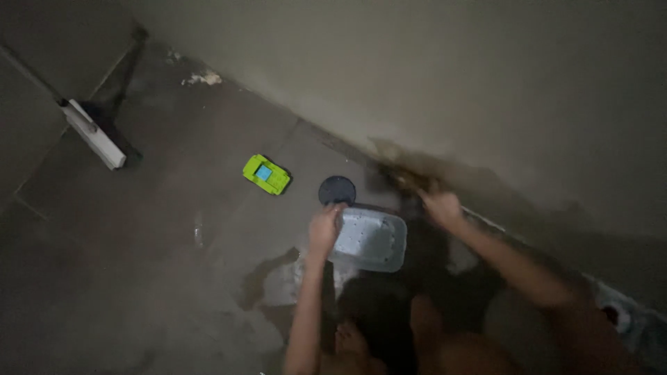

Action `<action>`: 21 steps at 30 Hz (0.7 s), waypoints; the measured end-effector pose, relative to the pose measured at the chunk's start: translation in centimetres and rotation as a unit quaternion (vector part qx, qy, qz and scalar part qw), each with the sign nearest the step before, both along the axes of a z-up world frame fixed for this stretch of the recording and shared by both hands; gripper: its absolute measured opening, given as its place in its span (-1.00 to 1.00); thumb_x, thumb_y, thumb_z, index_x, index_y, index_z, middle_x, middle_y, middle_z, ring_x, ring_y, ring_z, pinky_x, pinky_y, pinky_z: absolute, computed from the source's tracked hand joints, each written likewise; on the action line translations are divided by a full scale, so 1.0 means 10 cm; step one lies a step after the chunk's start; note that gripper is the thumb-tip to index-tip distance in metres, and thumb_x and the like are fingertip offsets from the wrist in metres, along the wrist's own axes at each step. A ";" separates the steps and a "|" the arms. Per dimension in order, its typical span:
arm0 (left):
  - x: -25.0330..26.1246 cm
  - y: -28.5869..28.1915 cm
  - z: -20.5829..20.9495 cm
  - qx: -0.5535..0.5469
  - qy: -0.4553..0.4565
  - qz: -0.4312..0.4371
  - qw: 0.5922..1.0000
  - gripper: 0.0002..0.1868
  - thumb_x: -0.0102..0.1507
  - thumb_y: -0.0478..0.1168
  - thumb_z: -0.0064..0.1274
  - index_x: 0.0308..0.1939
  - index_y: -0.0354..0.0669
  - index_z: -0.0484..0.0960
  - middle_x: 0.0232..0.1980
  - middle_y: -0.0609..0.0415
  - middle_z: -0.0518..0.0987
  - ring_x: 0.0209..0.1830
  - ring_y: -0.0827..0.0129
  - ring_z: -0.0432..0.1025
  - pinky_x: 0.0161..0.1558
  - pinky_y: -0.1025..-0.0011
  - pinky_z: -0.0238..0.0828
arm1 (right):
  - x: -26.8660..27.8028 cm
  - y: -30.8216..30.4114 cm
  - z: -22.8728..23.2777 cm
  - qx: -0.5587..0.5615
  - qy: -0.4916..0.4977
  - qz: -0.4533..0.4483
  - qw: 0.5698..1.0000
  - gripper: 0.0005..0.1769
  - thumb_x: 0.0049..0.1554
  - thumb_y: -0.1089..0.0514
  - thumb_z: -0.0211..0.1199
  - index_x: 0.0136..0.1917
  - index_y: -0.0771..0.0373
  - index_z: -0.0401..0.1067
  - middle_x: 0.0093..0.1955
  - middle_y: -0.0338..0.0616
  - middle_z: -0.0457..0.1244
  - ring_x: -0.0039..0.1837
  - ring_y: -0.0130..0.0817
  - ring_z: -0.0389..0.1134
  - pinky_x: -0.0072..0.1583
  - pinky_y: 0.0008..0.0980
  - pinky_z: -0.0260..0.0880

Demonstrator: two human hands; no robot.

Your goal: Scrubbing a bathroom floor with a brush and soapy water.

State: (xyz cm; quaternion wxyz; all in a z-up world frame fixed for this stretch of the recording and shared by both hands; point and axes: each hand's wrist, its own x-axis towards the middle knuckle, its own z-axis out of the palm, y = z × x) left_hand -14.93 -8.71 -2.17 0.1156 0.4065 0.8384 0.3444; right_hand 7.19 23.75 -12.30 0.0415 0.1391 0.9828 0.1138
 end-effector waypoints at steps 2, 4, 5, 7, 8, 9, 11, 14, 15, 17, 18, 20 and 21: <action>-0.02 0.03 -0.06 0.021 0.038 0.002 0.999 -0.66 0.26 -0.34 -0.10 0.05 0.00 0.66 -0.01 -0.13 0.62 -0.01 -0.09 0.51 -0.02 0.04 0.43 | 0.27 -0.06 0.36 0.006 -0.044 -0.028 0.999 -0.08 0.22 0.19 0.08 0.69 -0.40 -0.20 0.32 0.28 0.18 -0.49 -0.29 0.22 -0.44 -0.29 0.26; -0.02 0.04 -0.04 0.038 0.074 0.003 0.997 -0.69 0.26 -0.32 -0.08 0.03 -0.01 0.66 0.00 -0.14 0.62 0.01 -0.08 0.51 -0.03 0.06 0.43 | 0.48 -0.11 0.35 0.009 -0.091 -0.058 0.994 -0.12 0.24 0.13 0.07 0.67 -0.41 -0.19 0.27 0.24 0.19 -0.53 -0.30 0.22 -0.45 -0.30 0.25; -0.03 0.05 0.01 0.001 0.022 0.003 1.000 -0.71 0.27 -0.31 -0.06 0.03 -0.01 0.65 -0.04 -0.11 0.61 -0.02 -0.05 0.51 -0.05 0.07 0.44 | 0.54 -0.10 0.19 0.019 -0.132 -0.077 0.988 -0.11 0.23 0.14 0.08 0.68 -0.42 -0.18 0.21 0.21 0.19 -0.50 -0.33 0.21 -0.45 -0.33 0.24; -0.02 0.09 0.02 -0.035 -0.032 0.004 0.999 -0.73 0.29 -0.31 -0.04 0.02 -0.01 0.64 -0.09 -0.09 0.60 -0.06 -0.02 0.51 -0.06 0.09 0.45 | 0.47 -0.08 -0.05 0.031 -0.174 -0.096 0.980 -0.10 0.23 0.14 0.09 0.69 -0.44 -0.16 0.15 0.18 0.20 -0.46 -0.35 0.21 -0.46 -0.36 0.23; -0.03 0.09 0.00 -0.033 -0.024 0.005 0.999 -0.72 0.27 -0.31 -0.03 0.02 0.01 0.66 -0.11 -0.07 0.61 -0.05 -0.03 0.51 -0.07 0.08 0.45 | 0.30 -0.10 -0.15 -0.054 -0.104 -0.088 0.989 -0.13 0.18 0.05 0.14 0.65 -0.43 -0.10 0.13 0.21 0.20 -0.43 -0.26 0.21 -0.43 -0.26 0.23; -0.04 0.09 -0.03 -0.031 -0.016 0.006 0.999 -0.70 0.25 -0.32 -0.01 0.02 0.03 0.68 -0.13 -0.06 0.61 -0.04 -0.04 0.50 -0.08 0.07 0.45 | 0.13 -0.12 -0.25 -0.138 -0.032 -0.079 0.987 -0.16 0.13 -0.04 0.19 0.61 -0.43 -0.03 0.10 0.24 0.21 -0.40 -0.17 0.22 -0.40 -0.16 0.23; -0.02 0.09 -0.08 -0.017 -0.004 0.009 1.000 -0.68 0.22 -0.31 0.01 0.03 0.02 0.67 -0.12 -0.06 0.61 -0.06 -0.05 0.50 -0.10 0.06 0.45 | -0.61 -0.24 -0.24 -0.168 -0.004 -0.069 0.983 -0.15 0.12 0.06 0.17 0.61 -0.41 0.00 0.15 0.31 0.21 -0.41 -0.14 0.26 -0.42 -0.17 0.29; -0.03 0.04 -0.10 0.006 0.011 0.009 1.000 -0.62 0.17 -0.35 0.00 0.06 0.01 0.66 -0.09 -0.06 0.61 -0.06 -0.05 0.49 -0.09 0.06 0.45 | -1.75 -0.53 -0.19 -0.220 0.110 -0.027 0.969 -0.16 0.15 0.14 0.17 0.61 -0.41 0.06 0.07 0.29 0.29 -0.36 -0.05 0.34 -0.38 -0.13 0.36; -0.03 0.03 -0.10 0.019 0.009 0.003 1.000 -0.57 0.16 -0.38 -0.03 0.07 0.01 0.66 -0.06 -0.06 0.60 -0.04 -0.05 0.49 -0.07 0.06 0.45 | -2.10 -0.64 -0.15 -0.236 0.193 0.001 0.952 -0.19 0.19 0.12 0.19 0.62 -0.42 0.09 -0.06 0.19 0.36 -0.30 0.01 0.38 -0.31 -0.08 0.39; -0.02 0.05 -0.20 0.000 0.024 0.008 1.000 -0.65 0.20 -0.34 0.01 0.06 -0.01 0.64 -0.03 -0.08 0.60 -0.05 -0.04 0.49 -0.08 0.08 0.46 | -2.36 -0.67 -0.39 -0.148 0.185 -0.008 0.972 -0.10 0.06 0.11 0.21 0.61 -0.44 0.09 -0.10 0.14 0.37 -0.31 -0.08 0.38 -0.32 -0.16 0.40; 0.00 0.02 -0.23 -0.020 0.039 0.009 0.999 -0.72 0.24 -0.30 0.05 0.04 -0.03 0.62 0.01 -0.11 0.59 -0.06 -0.03 0.49 -0.09 0.10 0.47 | -2.47 -0.73 -0.51 -0.058 0.177 -0.018 0.982 0.00 -0.06 0.11 0.23 0.60 -0.46 0.10 -0.14 0.09 0.38 -0.32 -0.18 0.39 -0.32 -0.24 0.41; -0.01 0.05 -0.03 -0.040 0.006 0.015 0.999 -0.70 0.24 -0.33 0.05 0.03 0.01 0.65 -0.04 -0.07 0.60 -0.05 -0.03 0.50 -0.07 0.09 0.46 | -2.14 -0.66 -0.36 -0.125 0.145 -0.018 0.981 -0.14 0.12 0.04 0.23 0.63 -0.38 0.05 -0.19 0.03 0.37 -0.32 -0.19 0.36 -0.30 -0.22 0.39; -0.01 0.07 0.07 -0.055 -0.023 0.020 0.998 -0.68 0.23 -0.35 0.04 0.03 0.06 0.68 -0.09 -0.04 0.62 -0.04 -0.02 0.50 -0.04 0.08 0.45 | -1.98 -0.61 -0.28 -0.185 0.118 -0.017 0.975 -0.26 0.31 -0.03 0.23 0.65 -0.29 -0.01 -0.24 -0.02 0.35 -0.32 -0.20 0.33 -0.28 -0.19 0.36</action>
